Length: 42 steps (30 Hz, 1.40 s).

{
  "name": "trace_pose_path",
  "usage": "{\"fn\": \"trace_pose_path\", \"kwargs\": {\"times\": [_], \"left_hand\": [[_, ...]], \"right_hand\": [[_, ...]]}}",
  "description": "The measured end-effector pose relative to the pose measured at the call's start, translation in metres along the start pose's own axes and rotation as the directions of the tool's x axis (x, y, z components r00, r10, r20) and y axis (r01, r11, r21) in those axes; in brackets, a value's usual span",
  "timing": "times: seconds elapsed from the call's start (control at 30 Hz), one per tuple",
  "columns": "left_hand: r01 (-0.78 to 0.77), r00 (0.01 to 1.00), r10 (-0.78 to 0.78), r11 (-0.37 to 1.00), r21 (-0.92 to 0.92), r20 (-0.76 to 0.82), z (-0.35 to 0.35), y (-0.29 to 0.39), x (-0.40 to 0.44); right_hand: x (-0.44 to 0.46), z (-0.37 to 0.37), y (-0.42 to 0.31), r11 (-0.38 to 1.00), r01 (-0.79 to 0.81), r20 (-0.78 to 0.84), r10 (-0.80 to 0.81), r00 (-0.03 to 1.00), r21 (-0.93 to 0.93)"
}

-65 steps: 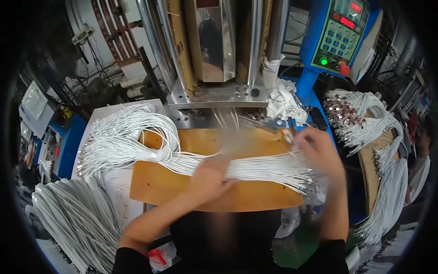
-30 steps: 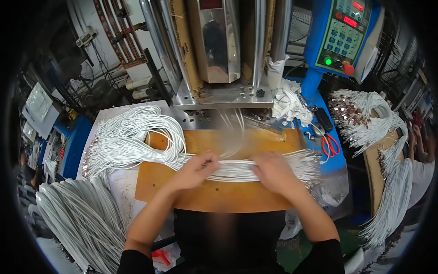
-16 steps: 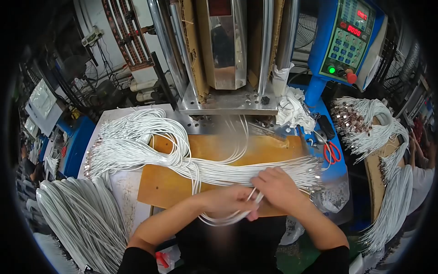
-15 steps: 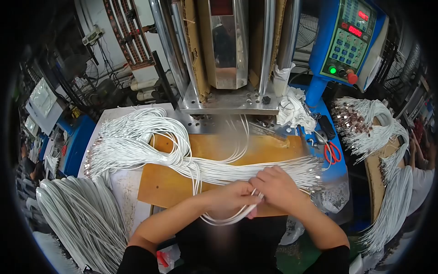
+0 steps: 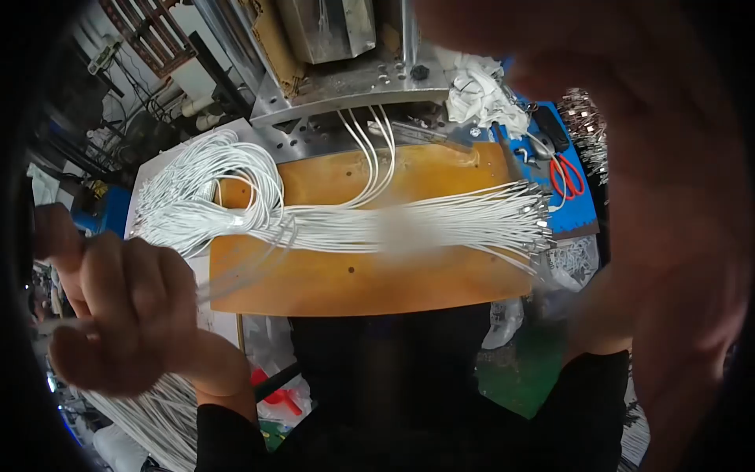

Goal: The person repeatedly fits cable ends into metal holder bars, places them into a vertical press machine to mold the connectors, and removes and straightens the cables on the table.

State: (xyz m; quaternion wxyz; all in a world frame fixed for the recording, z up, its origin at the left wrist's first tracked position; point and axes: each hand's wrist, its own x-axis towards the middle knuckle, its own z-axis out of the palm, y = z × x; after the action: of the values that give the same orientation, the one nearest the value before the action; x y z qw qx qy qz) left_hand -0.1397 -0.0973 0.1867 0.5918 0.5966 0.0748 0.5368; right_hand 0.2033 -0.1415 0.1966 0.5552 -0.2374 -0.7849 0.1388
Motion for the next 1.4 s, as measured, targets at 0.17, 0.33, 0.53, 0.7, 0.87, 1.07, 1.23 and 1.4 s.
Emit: {"fn": "trace_pose_path", "kwargs": {"times": [0.17, 0.33, 0.53, 0.7, 0.87, 1.07, 1.23, 1.4], "left_hand": [[0.039, 0.999, -0.048, 0.954, 0.296, 0.024, 0.002, 0.002, 0.001], [0.044, 0.999, -0.042, 0.952, 0.301, -0.012, 0.020, -0.003, 0.012], [0.033, 0.999, -0.031, 0.952, 0.304, -0.012, 0.020, 0.000, 0.011], [0.027, 1.000, -0.026, 0.956, 0.291, -0.007, 0.024, 0.000, 0.013], [0.011, 1.000, -0.012, 0.958, 0.288, 0.001, 0.019, 0.003, 0.010], [0.003, 1.000, -0.007, 0.954, 0.301, 0.011, 0.011, 0.006, 0.003], [0.010, 1.000, -0.014, 0.958, 0.288, 0.013, 0.020, 0.002, 0.008], [0.016, 1.000, -0.021, 0.963, 0.269, 0.016, 0.025, -0.002, 0.013]], "right_hand": [[0.000, 0.006, 0.009, 0.999, 0.009, 0.008, -0.009, 1.000, 0.032], [0.003, 0.004, 0.011, 0.999, 0.010, 0.015, -0.011, 1.000, 0.052], [0.005, 0.004, 0.014, 0.997, 0.006, 0.022, -0.008, 1.000, 0.077], [0.006, 0.006, 0.015, 0.996, 0.014, 0.022, -0.016, 1.000, 0.089], [0.005, 0.010, 0.015, 0.995, 0.025, 0.019, -0.027, 0.999, 0.093], [0.005, 0.013, 0.016, 0.995, 0.030, 0.014, -0.031, 0.999, 0.098], [0.006, 0.015, 0.018, 0.994, 0.042, 0.017, -0.044, 0.999, 0.099], [0.006, 0.017, 0.019, 0.994, 0.051, 0.019, -0.053, 0.998, 0.096]]}}
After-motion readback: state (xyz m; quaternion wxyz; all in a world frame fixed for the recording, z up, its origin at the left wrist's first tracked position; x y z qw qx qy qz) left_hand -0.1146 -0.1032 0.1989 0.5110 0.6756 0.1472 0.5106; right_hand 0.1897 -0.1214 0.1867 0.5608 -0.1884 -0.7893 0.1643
